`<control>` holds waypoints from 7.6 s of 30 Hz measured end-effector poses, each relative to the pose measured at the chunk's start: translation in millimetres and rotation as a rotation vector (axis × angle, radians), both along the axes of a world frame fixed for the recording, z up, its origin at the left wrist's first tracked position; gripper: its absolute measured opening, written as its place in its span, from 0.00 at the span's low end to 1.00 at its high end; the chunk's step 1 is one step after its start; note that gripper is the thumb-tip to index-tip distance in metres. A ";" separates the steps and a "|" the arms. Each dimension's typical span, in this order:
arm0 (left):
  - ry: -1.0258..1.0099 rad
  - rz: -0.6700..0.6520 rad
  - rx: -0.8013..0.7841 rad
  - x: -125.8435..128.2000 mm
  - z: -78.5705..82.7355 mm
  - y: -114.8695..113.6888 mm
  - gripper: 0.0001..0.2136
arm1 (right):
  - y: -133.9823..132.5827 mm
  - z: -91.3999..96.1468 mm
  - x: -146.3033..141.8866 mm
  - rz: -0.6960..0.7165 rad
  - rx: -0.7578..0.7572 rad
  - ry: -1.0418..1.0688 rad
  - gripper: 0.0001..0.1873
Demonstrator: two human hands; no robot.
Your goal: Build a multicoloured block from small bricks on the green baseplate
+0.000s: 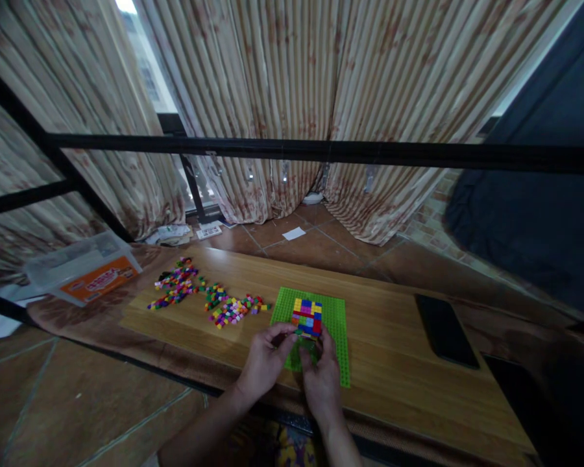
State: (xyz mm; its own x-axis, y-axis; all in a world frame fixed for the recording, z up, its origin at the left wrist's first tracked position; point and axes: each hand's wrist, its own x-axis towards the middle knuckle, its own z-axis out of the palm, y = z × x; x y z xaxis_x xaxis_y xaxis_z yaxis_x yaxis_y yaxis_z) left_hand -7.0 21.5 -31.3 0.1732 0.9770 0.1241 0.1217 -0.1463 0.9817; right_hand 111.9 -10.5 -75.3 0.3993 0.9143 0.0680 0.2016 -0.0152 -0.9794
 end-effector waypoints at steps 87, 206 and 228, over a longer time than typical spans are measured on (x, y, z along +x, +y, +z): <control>1.062 0.181 0.117 -74.0 7.2 43.7 0.12 | 32.1 18.2 12.9 -0.089 -0.265 -0.172 0.34; 0.266 -0.046 0.060 -34.1 17.5 -19.8 0.15 | 17.3 53.1 16.1 0.166 0.318 -0.832 0.13; 0.449 -0.098 0.166 -13.1 5.4 -25.8 0.26 | 22.5 18.9 -3.9 -0.177 -0.015 -0.179 0.36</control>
